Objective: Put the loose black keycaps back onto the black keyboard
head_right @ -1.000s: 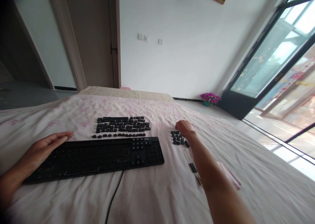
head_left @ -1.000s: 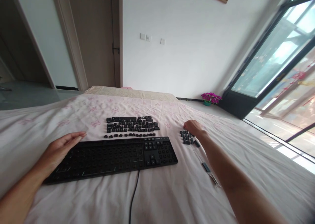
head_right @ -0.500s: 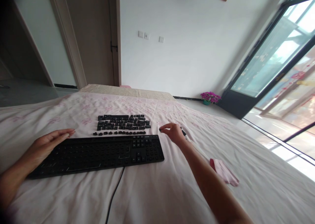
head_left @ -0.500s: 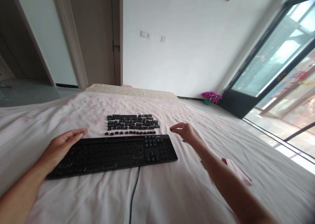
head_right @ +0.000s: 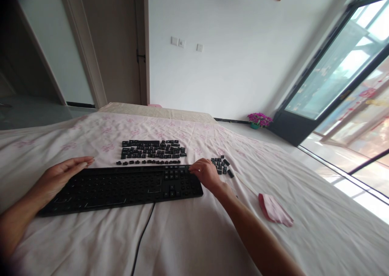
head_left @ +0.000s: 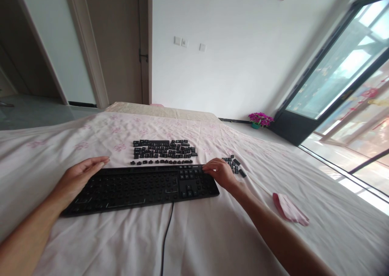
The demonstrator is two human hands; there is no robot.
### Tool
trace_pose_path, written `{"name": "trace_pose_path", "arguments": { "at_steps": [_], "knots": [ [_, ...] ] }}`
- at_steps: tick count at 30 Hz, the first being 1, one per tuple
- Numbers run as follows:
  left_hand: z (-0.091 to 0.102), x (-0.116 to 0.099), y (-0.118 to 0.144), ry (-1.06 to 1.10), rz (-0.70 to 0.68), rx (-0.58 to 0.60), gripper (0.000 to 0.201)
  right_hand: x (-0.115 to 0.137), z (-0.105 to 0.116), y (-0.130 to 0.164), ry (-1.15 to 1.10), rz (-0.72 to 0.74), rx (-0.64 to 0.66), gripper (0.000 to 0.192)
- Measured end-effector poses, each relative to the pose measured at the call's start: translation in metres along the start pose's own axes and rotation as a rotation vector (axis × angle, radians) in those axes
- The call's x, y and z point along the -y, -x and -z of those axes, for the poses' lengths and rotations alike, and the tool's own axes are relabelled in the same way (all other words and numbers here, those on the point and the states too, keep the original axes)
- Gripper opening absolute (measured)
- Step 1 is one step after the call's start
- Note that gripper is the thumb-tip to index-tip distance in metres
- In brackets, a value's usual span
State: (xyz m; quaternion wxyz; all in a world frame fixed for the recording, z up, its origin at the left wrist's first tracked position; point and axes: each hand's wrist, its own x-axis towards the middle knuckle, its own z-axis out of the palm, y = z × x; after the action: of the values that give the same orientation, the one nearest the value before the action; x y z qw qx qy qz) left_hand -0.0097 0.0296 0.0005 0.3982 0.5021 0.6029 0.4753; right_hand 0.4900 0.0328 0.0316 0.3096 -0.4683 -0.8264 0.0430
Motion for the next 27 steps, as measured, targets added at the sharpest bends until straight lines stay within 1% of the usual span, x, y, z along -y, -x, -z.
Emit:
{"name": "trace_pose_path", "arguments": {
  "at_steps": [5,12,17,22,27],
  "knots": [
    [0.0010,0.0031,-0.0005,0.002,-0.012,0.006,0.060,0.0036,0.0025,0.0011,0.037,0.028,-0.015,0.012],
    [0.0025,0.0053,-0.0025,0.000,-0.025,0.006,0.059,-0.0004,0.0016,0.0023,0.016,0.088,0.005,0.013],
    [0.0036,0.0061,-0.0037,-0.010,-0.024,0.009,0.062,0.0016,-0.0006,0.0046,-0.030,0.070,-0.032,0.013],
    [0.0019,0.0036,-0.0020,-0.018,-0.021,-0.008,0.063,0.0037,0.0000,0.0060,0.019,0.084,-0.026,0.015],
    [0.0014,0.0036,-0.0022,-0.001,-0.016,-0.001,0.060,0.0020,-0.0012,0.0073,0.034,0.110,-0.022,0.014]
  ]
}}
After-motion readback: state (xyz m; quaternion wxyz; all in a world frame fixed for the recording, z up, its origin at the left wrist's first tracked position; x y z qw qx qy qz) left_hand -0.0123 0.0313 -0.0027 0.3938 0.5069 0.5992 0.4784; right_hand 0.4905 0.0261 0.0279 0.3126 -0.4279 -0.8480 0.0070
